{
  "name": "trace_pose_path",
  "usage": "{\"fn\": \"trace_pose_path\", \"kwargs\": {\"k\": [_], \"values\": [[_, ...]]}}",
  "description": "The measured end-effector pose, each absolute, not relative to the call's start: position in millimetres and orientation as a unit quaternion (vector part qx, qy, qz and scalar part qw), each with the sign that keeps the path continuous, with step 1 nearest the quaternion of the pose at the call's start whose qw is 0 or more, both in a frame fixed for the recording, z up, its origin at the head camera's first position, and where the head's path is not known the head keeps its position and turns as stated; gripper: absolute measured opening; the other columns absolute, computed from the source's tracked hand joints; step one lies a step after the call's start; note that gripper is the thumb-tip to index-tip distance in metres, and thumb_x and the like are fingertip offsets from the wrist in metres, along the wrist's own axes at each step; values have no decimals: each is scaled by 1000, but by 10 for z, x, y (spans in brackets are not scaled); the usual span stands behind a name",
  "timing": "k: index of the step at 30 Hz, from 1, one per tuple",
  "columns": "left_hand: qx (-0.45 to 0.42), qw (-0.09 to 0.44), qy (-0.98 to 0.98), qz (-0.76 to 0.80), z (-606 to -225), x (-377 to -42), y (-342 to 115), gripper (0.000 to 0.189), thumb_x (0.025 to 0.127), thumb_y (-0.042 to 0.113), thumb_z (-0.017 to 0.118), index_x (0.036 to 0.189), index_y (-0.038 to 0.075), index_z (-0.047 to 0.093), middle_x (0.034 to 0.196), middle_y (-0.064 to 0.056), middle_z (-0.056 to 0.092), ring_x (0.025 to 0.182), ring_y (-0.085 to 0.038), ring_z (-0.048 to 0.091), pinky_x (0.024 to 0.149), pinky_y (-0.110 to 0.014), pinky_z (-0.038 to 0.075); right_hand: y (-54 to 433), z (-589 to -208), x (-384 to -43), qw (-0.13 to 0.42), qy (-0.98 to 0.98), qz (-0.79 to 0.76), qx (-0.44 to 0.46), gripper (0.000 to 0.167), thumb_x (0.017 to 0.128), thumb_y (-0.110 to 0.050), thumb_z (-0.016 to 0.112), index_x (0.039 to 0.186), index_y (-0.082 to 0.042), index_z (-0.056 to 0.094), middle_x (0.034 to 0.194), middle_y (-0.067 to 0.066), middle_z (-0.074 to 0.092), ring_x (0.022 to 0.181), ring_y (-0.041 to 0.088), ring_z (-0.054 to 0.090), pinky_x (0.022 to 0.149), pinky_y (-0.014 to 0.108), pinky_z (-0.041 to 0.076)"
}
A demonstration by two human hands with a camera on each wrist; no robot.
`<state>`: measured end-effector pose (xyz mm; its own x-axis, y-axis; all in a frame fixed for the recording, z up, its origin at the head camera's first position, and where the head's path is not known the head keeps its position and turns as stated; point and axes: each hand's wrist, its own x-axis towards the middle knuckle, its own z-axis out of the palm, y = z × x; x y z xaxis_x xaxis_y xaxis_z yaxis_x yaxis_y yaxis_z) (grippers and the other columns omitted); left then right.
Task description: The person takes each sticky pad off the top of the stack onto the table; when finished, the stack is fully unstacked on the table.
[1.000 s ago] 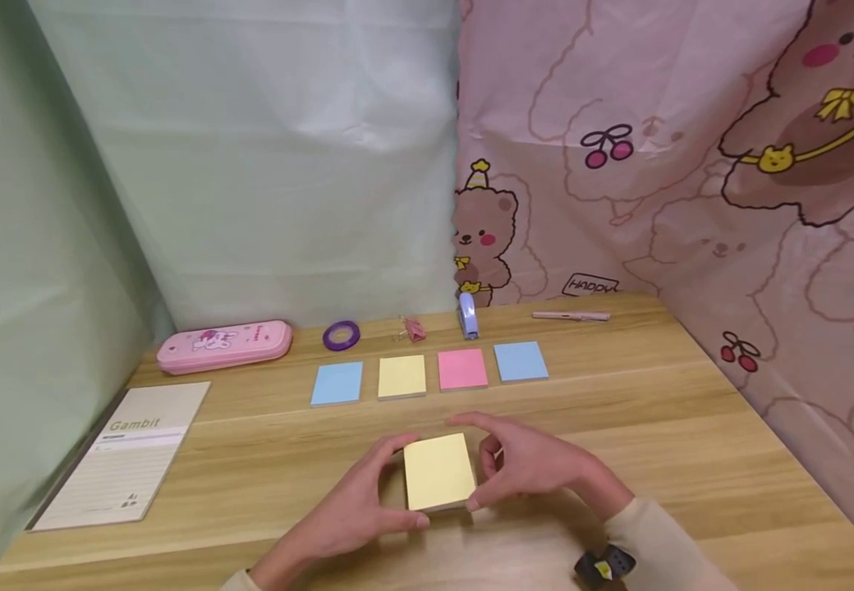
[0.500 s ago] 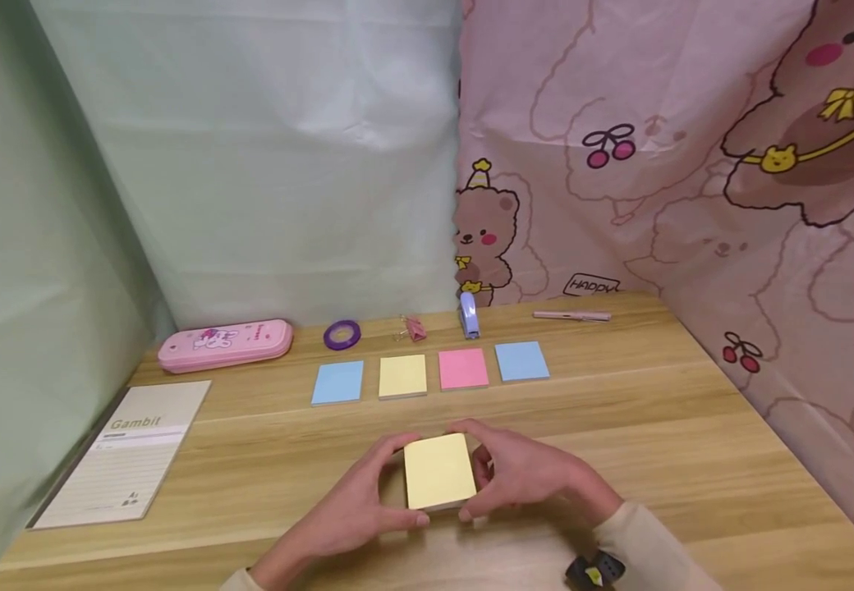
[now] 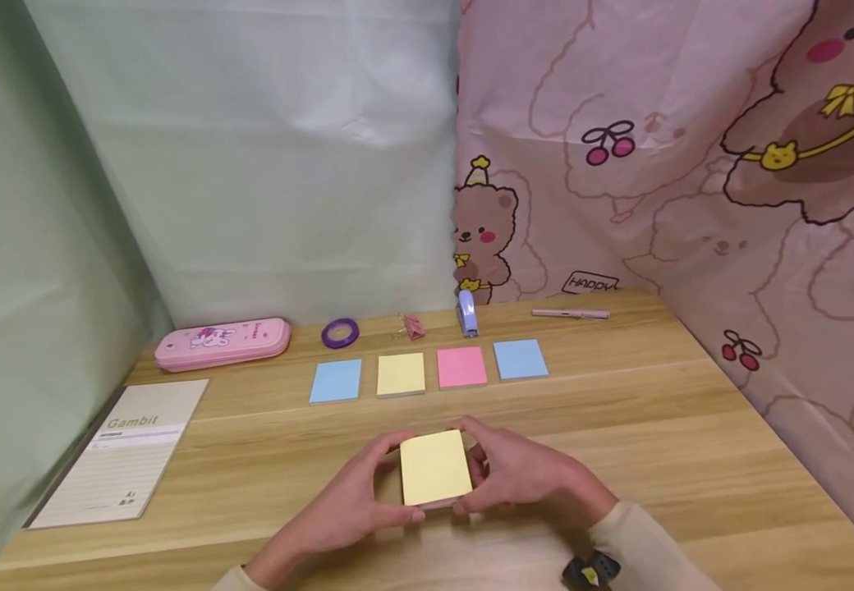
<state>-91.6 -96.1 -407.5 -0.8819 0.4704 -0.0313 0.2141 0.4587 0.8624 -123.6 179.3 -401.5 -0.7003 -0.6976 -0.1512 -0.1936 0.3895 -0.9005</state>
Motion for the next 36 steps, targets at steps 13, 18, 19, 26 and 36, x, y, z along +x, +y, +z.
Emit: {"fn": "trace_pose_path", "kwargs": {"k": [13, 18, 19, 26, 36], "values": [[203, 140, 838, 487, -4064, -924, -989, 89, 80, 33, 93, 155, 17, 47, 153, -5, 53, 140, -27, 50, 115, -54, 47, 1767, -4028, -1223, 253, 796, -473, -279, 88, 82, -23, 90, 154, -16, 39, 79, -2, 63, 66, 6, 58, 52, 21, 48], [207, 138, 839, 484, -4060, -932, -1002, 88, 79, 33, 93, 154, 17, 48, 152, -4, 54, 138, -26, 52, 114, -53, 48, 1767, -4024, -1218, 246, 799, -472, -280, 91, 82, -22, 90, 156, -12, 38, 78, -1, 62, 66, 7, 57, 53, 21, 47], [208, 139, 838, 485, -4058, -934, -1006, 88, 80, 33, 93, 154, 16, 48, 152, -4, 54, 138, -26, 52, 115, -54, 47, 1767, -4024, -1217, 245, 800, -471, -280, 91, 82, -22, 90, 156, -13, 39, 79, -1, 62, 67, 7, 58, 54, 21, 47], [209, 144, 839, 481, -4046, -937, -1047, 92, 80, 31, 92, 156, 13, 45, 156, -10, 51, 144, -32, 49, 117, -59, 44, 1765, -4025, -1213, 235, 805, -467, -279, 87, 80, -22, 92, 151, -14, 42, 81, 1, 64, 70, 8, 60, 58, 21, 49], [212, 129, 853, 460, -4025, -926, -1038, 93, 77, 33, 94, 153, 9, 46, 149, -9, 53, 137, -28, 52, 114, -55, 49, 1769, -4019, -1203, 238, 804, -467, -280, 88, 79, -22, 92, 151, -12, 41, 78, -2, 62, 67, 7, 58, 54, 21, 47]]}}
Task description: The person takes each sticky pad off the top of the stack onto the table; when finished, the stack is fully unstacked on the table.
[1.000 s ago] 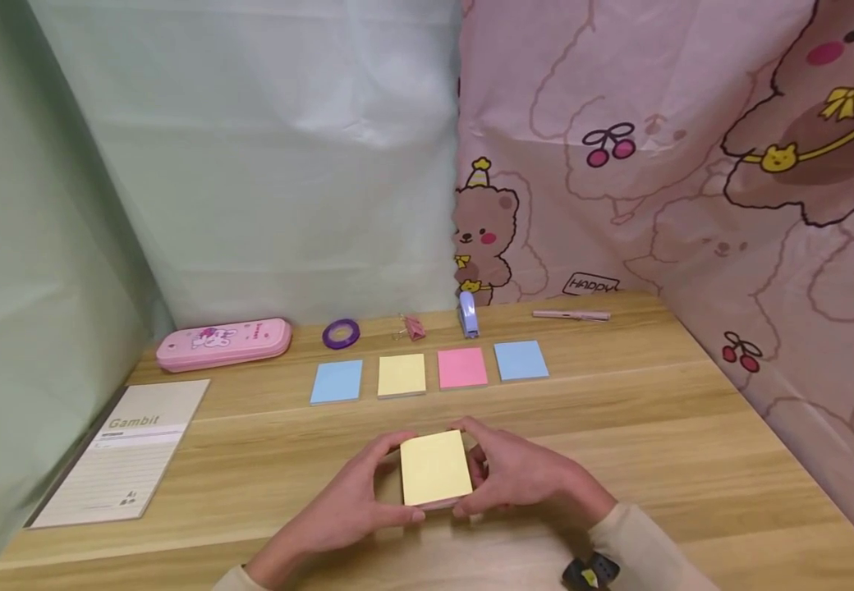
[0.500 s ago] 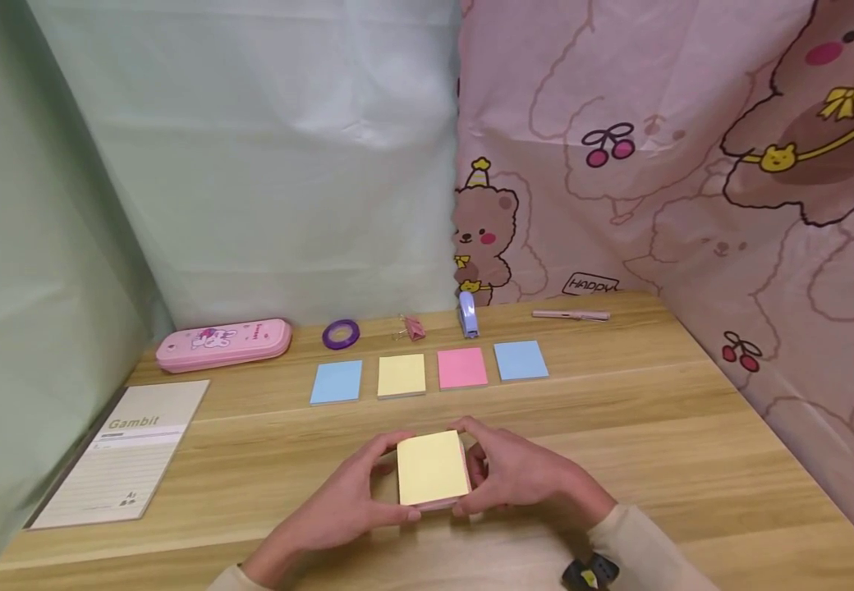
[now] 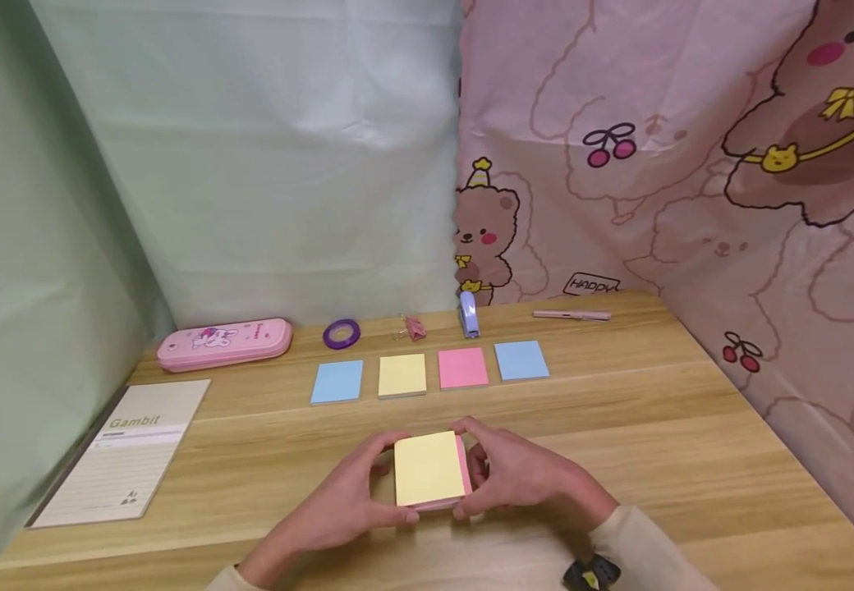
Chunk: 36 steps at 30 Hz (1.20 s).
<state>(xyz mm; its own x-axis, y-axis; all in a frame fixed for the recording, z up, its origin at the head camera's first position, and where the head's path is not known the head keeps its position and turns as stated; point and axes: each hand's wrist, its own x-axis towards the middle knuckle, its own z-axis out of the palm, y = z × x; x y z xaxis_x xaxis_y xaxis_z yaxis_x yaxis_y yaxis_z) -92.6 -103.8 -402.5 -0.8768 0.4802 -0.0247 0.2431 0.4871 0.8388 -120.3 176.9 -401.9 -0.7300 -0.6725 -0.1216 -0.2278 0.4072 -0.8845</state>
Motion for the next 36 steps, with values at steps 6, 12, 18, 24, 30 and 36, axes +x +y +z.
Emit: {"fn": "trace_pose_path", "kwargs": {"k": [6, 12, 18, 24, 30, 36], "values": [[208, 124, 863, 443, -3991, -923, -1073, 93, 76, 34, 95, 151, 10, 47, 149, -9, 54, 133, -28, 55, 112, -56, 50, 1770, -4012, -1222, 229, 812, -454, -285, 91, 80, -24, 92, 154, -10, 40, 79, -2, 63, 68, 7, 58, 57, 21, 48], [209, 118, 866, 439, -3993, -944, -1150, 90, 77, 36, 95, 150, 13, 48, 150, -6, 53, 129, -25, 56, 110, -52, 51, 1751, -4005, -1226, 235, 818, -448, -272, 89, 80, -26, 91, 153, -14, 41, 81, -3, 63, 71, 6, 58, 59, 21, 48], [202, 108, 871, 434, -3985, -949, -1233, 91, 77, 38, 94, 152, 13, 48, 149, -8, 54, 122, -26, 58, 103, -53, 53, 1733, -4008, -1227, 241, 811, -457, -274, 85, 79, -22, 91, 150, -17, 43, 79, -3, 62, 70, 5, 56, 57, 20, 47], [198, 89, 873, 437, -3998, -942, -1301, 87, 76, 34, 95, 148, 14, 51, 132, -1, 55, 108, -18, 55, 91, -33, 54, 1733, -4011, -1223, 244, 806, -461, -279, 84, 80, -21, 91, 150, -19, 44, 78, -3, 62, 70, 5, 56, 57, 20, 47], [193, 80, 870, 448, -4013, -934, -1392, 82, 75, 31, 96, 145, 19, 55, 117, 2, 53, 105, -16, 52, 86, -26, 53, 1747, -4047, -1199, 240, 811, -454, -281, 83, 81, -23, 91, 149, -18, 44, 75, -7, 60, 67, 3, 56, 58, 19, 47], [176, 74, 870, 454, -3990, -983, -1546, 82, 75, 25, 96, 146, 17, 55, 115, 1, 53, 102, -17, 52, 83, -25, 52, 1763, -4045, -1194, 244, 806, -463, -276, 85, 81, -24, 91, 150, -13, 42, 75, -7, 59, 66, 3, 57, 58, 19, 47]]}}
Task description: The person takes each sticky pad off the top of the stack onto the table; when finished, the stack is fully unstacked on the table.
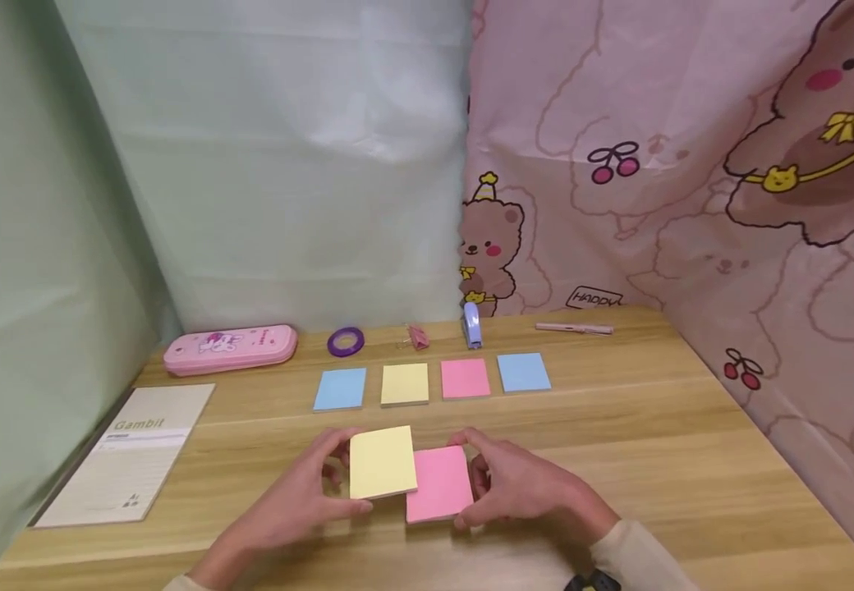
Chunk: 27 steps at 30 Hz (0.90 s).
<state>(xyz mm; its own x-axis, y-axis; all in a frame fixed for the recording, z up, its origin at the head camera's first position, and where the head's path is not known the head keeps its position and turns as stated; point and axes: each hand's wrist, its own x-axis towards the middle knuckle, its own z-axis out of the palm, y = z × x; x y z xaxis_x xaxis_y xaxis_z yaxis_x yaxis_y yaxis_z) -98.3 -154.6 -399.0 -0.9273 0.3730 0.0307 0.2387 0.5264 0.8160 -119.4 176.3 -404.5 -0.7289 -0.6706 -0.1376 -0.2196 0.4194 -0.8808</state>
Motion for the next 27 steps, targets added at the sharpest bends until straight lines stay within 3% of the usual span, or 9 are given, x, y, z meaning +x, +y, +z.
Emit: {"fn": "trace_pose_path", "kwargs": {"k": [5, 13, 19, 27], "values": [[157, 79, 876, 448, -3940, -1053, -1744, 83, 76, 25, 95, 148, 16, 53, 114, -4, 51, 98, -19, 50, 78, -24, 50, 1784, -4038, -1196, 241, 805, -466, -278, 84, 81, -22, 91, 149, -12, 42, 76, -6, 59, 66, 4, 57, 57, 19, 47], [152, 79, 879, 446, -3974, -1170, -2118, 84, 77, 19, 95, 147, 3, 50, 106, -6, 49, 92, -16, 47, 71, -21, 44, 1780, -4030, -1188, 244, 804, -464, -281, 83, 82, -24, 91, 148, -13, 42, 77, -6, 61, 66, 3, 56, 55, 19, 47], [143, 95, 881, 442, -4023, -1276, -2223, 87, 77, 14, 94, 149, -1, 47, 96, -5, 48, 85, -15, 47, 69, -21, 44, 1791, -4021, -1197, 245, 800, -468, -283, 85, 82, -21, 90, 150, -10, 41, 77, -4, 59, 67, 5, 56, 56, 20, 46], [163, 92, 887, 422, -4068, -1357, -2284, 87, 77, 13, 94, 148, -6, 47, 98, -5, 52, 80, -12, 47, 67, -20, 43, 1773, -4042, -1189, 245, 799, -468, -287, 87, 82, -21, 90, 151, -8, 40, 76, -5, 60, 66, 3, 56, 56, 19, 47]]}}
